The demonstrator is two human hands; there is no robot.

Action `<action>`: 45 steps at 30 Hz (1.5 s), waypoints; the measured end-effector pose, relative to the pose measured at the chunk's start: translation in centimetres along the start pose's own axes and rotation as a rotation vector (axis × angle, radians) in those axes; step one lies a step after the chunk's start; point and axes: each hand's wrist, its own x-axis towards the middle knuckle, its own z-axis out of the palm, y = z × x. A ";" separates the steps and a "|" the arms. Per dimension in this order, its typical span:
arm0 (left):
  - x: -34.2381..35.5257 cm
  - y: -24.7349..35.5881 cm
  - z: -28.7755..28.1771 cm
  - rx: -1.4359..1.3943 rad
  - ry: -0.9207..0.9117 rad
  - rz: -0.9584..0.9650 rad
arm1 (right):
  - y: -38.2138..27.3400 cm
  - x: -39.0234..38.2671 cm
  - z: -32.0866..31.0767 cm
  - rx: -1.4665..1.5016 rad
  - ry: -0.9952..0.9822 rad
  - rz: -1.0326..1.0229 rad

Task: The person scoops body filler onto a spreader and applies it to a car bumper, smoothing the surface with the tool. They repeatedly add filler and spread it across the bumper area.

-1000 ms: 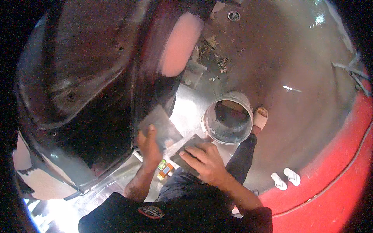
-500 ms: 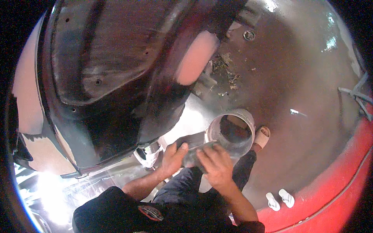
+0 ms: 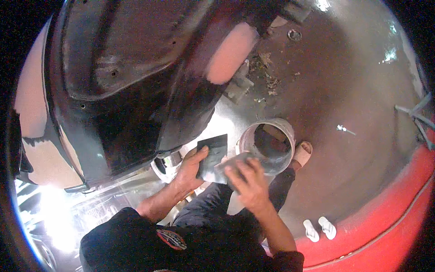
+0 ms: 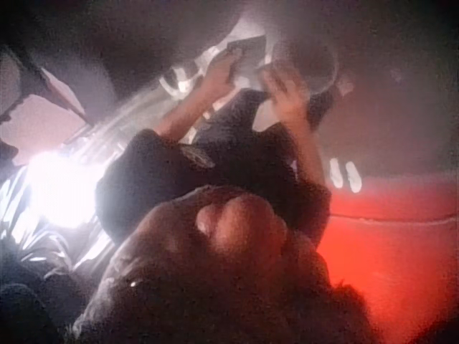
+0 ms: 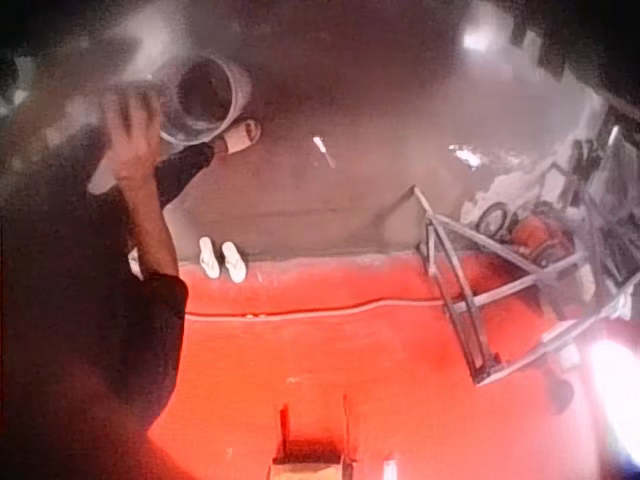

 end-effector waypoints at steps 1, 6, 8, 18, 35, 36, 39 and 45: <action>-0.5 0.4 -0.1 -0.015 0.042 0.035 | 1.1 -0.5 -0.2 -0.035 -0.038 0.017; -1.3 0.4 -0.2 0.598 0.224 0.257 | 1.2 -0.4 -1.1 -0.053 -0.006 0.159; -2.0 1.3 1.3 1.046 0.176 0.225 | -0.3 0.4 -1.5 -0.085 -0.033 0.158; 0.6 0.5 2.2 0.406 0.348 0.441 | -2.6 1.4 -2.6 0.121 -0.038 -0.015; -3.2 2.0 4.2 0.761 0.096 0.500 | -3.5 1.1 -3.5 -0.094 -0.165 0.011; -2.9 2.5 4.2 0.651 0.203 0.483 | -4.0 1.2 -3.8 -0.093 -0.188 -0.003; -0.8 1.6 2.1 0.272 0.221 0.481 | -4.8 1.8 -4.4 -0.028 -0.152 -0.022; -1.1 0.9 3.1 -0.158 -0.042 0.078 | -4.4 2.0 -4.2 -0.092 -0.058 -0.061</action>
